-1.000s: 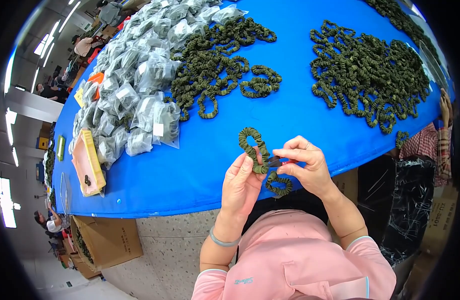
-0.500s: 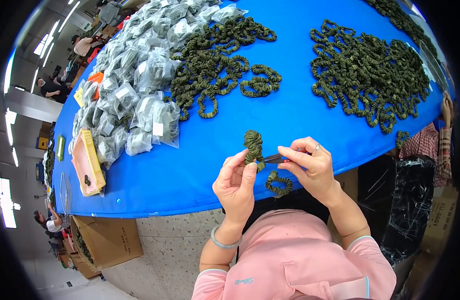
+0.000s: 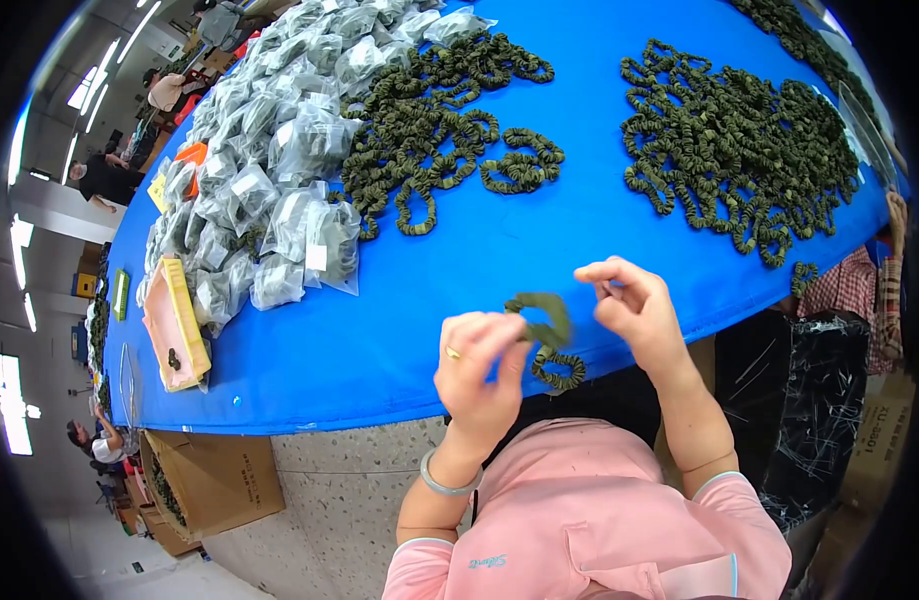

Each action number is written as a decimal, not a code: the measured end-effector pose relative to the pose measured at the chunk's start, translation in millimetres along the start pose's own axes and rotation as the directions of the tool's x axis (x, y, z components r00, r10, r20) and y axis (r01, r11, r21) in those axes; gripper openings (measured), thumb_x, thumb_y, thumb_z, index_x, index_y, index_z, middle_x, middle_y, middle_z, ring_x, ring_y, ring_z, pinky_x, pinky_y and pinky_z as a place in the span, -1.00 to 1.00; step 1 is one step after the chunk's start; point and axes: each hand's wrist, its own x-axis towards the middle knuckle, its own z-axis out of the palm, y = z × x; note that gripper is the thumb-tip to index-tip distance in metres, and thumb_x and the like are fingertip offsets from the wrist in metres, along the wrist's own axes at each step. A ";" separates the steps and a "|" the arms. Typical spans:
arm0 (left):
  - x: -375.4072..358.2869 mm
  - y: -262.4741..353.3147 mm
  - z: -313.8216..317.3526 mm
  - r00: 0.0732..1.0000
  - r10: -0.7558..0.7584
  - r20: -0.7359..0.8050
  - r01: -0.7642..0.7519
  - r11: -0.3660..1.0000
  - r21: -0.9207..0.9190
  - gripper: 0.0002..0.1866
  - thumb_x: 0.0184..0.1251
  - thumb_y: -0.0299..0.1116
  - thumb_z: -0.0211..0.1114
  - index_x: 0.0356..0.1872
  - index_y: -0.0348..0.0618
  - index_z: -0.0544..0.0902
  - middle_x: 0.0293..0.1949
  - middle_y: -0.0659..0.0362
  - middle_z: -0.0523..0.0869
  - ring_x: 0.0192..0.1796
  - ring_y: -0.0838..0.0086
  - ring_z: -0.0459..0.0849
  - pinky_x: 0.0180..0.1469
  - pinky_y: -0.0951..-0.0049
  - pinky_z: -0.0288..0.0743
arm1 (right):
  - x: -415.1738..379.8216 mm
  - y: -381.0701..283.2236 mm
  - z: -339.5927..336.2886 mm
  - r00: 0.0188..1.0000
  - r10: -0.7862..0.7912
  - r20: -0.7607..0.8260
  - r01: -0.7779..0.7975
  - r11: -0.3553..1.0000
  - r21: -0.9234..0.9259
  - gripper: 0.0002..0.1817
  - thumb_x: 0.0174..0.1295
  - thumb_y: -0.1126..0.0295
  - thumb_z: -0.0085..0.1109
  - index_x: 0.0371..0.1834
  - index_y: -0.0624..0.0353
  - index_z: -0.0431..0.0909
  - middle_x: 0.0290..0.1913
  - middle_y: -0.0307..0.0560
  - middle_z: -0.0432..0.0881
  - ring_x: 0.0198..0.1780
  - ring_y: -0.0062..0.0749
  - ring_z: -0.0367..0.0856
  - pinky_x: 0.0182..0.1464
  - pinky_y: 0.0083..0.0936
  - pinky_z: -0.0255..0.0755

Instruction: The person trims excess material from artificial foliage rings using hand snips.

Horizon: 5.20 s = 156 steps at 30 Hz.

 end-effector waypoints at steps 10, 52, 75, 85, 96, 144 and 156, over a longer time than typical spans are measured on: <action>-4.6 6.4 15.6 0.984 -0.179 -0.004 0.173 0.956 -0.235 -0.69 -0.07 -0.70 0.35 -0.20 -0.31 0.62 -0.14 0.12 0.60 -0.16 0.42 0.54 -0.17 0.54 0.48 | 1.3 9.8 -0.3 0.969 0.107 0.223 -0.107 0.994 -0.012 -0.90 0.10 0.43 0.36 -0.45 0.23 0.67 -0.58 -0.35 0.36 -0.52 -0.69 0.21 -0.48 -0.75 0.04; -15.3 -3.5 20.5 0.767 -0.475 0.431 0.638 0.494 -0.591 -0.82 0.09 -0.73 0.28 -0.30 -0.30 0.56 -0.12 0.10 0.54 -0.31 0.55 0.48 -0.27 0.65 0.41 | 10.6 -6.3 -4.2 0.933 -0.235 0.272 0.350 0.763 -0.544 -0.63 -0.22 0.70 0.29 -0.25 0.14 0.69 -0.45 -0.25 0.49 -0.50 -0.58 0.36 -0.47 -0.68 0.26; 10.2 -10.2 18.3 0.824 -0.564 0.052 0.507 0.693 -0.513 -0.80 0.07 -0.59 0.35 -0.23 -0.22 0.66 -0.29 0.15 0.66 -0.30 0.50 0.57 -0.28 0.55 0.45 | 4.5 12.8 12.3 0.998 0.064 0.020 -0.063 0.996 -0.066 -0.84 0.15 0.47 0.29 -0.22 0.25 0.60 -0.53 -0.35 0.48 -0.54 -0.74 0.26 -0.47 -0.80 0.19; -2.0 -9.8 1.3 0.913 -0.280 0.297 0.354 0.904 -0.238 -0.69 0.11 -0.61 0.34 -0.07 -0.29 0.66 -0.19 0.11 0.69 -0.28 0.50 0.59 -0.27 0.58 0.51 | 11.1 4.8 12.6 0.994 0.105 -0.001 -0.104 0.990 0.092 -0.83 0.18 0.32 0.27 -0.29 0.18 0.63 -0.48 -0.31 0.45 -0.54 -0.73 0.26 -0.53 -0.83 0.10; -9.4 -7.1 10.2 0.603 -0.711 0.362 0.678 0.217 -0.702 -0.67 0.10 -0.57 0.39 -0.06 -0.37 0.64 -0.24 0.03 0.70 -0.38 0.57 0.58 -0.38 0.67 0.52 | -9.9 5.0 21.1 0.908 -0.416 0.040 0.360 0.731 -0.579 -0.68 -0.03 0.51 0.38 -0.13 0.15 0.67 -0.21 -0.16 0.54 -0.42 -0.56 0.40 -0.44 -0.68 0.33; -1.2 -3.0 14.2 0.996 -0.048 -0.074 0.053 0.996 0.066 -0.70 -0.15 -0.72 0.42 -0.38 -0.14 0.62 -0.33 0.22 0.65 -0.35 0.44 0.51 -0.33 0.53 0.45 | -13.5 8.0 19.8 0.885 -0.457 0.087 0.408 0.673 -0.617 -0.61 -0.10 0.54 0.42 -0.10 0.12 0.68 -0.26 -0.19 0.54 -0.46 -0.57 0.38 -0.49 -0.69 0.30; -7.4 -9.7 10.8 0.992 0.129 -0.012 -0.121 0.955 0.272 -0.69 -0.18 -0.68 0.39 -0.32 -0.13 0.68 -0.26 0.20 0.63 -0.31 0.35 0.49 -0.30 0.44 0.47 | -9.4 -1.6 18.9 0.781 -0.569 0.256 0.505 0.337 -0.794 -0.68 -0.03 0.51 0.39 -0.14 0.14 0.65 -0.27 -0.21 0.54 -0.47 -0.57 0.40 -0.48 -0.66 0.33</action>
